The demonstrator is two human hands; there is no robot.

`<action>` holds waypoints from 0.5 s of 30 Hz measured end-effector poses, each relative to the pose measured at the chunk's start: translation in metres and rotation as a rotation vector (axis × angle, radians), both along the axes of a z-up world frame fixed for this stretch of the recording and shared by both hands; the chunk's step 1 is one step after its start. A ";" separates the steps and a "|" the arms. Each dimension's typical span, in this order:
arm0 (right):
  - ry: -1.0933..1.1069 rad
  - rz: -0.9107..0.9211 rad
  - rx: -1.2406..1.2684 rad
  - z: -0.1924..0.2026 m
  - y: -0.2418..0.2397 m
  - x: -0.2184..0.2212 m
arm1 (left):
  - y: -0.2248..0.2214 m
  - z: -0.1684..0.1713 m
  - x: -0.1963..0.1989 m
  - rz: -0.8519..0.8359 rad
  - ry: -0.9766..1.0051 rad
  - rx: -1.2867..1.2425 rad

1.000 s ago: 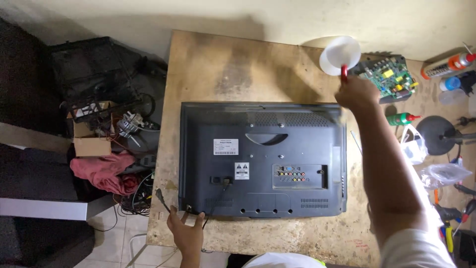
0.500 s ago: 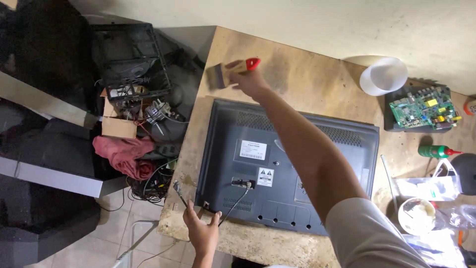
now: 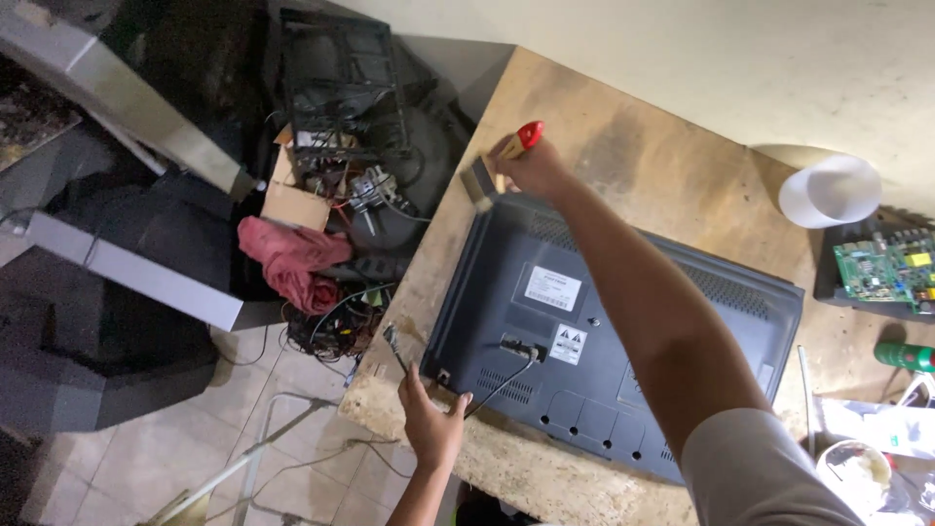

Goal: Removing screws from the back panel of a television using an electric screwdriver on a repair bench.

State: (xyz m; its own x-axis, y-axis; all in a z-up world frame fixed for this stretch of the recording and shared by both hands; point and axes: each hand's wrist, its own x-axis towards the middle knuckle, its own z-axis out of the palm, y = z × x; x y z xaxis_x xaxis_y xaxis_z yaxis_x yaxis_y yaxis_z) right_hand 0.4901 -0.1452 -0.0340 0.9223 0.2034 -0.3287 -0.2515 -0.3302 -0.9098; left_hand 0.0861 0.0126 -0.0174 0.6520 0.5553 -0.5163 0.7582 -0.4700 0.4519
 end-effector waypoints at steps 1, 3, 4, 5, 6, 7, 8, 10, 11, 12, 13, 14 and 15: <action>0.010 0.077 -0.342 -0.005 0.000 0.001 | 0.000 0.000 -0.001 -0.002 -0.019 -0.016; 0.019 0.158 -0.685 0.009 -0.003 -0.010 | 0.001 0.001 -0.003 -0.002 -0.034 -0.034; -0.157 0.081 -0.656 0.029 -0.007 -0.021 | 0.000 0.003 -0.004 0.004 -0.040 -0.038; -0.336 0.001 -0.624 0.050 -0.012 -0.030 | -0.001 0.004 -0.002 0.009 -0.050 -0.044; -0.337 0.003 -0.628 0.087 -0.015 -0.044 | 0.000 0.004 -0.001 0.011 -0.051 -0.048; -0.081 0.218 -0.558 0.122 -0.018 -0.061 | 0.000 0.004 -0.002 0.009 -0.055 -0.044; 0.175 0.428 -0.476 0.157 -0.021 -0.078 | -0.001 0.003 -0.003 0.007 -0.059 -0.040; 0.244 0.374 -0.526 0.135 -0.049 -0.086 | 0.000 -0.001 -0.003 -0.001 -0.080 -0.040; 0.312 0.324 -0.569 0.124 -0.063 -0.093 | -0.001 -0.002 -0.006 -0.006 -0.099 -0.033; 0.317 0.326 -0.574 0.080 -0.095 -0.086 | -0.002 -0.002 -0.007 -0.003 -0.095 -0.038; -0.157 0.121 -0.822 0.039 -0.127 -0.080 | -0.001 -0.002 -0.006 -0.010 -0.103 -0.026; -0.650 -0.088 -1.028 0.001 -0.158 -0.075 | -0.001 -0.002 -0.005 -0.016 -0.111 -0.014; -0.648 -0.093 -1.029 0.019 -0.151 -0.092 | -0.001 0.000 -0.005 -0.021 -0.111 -0.014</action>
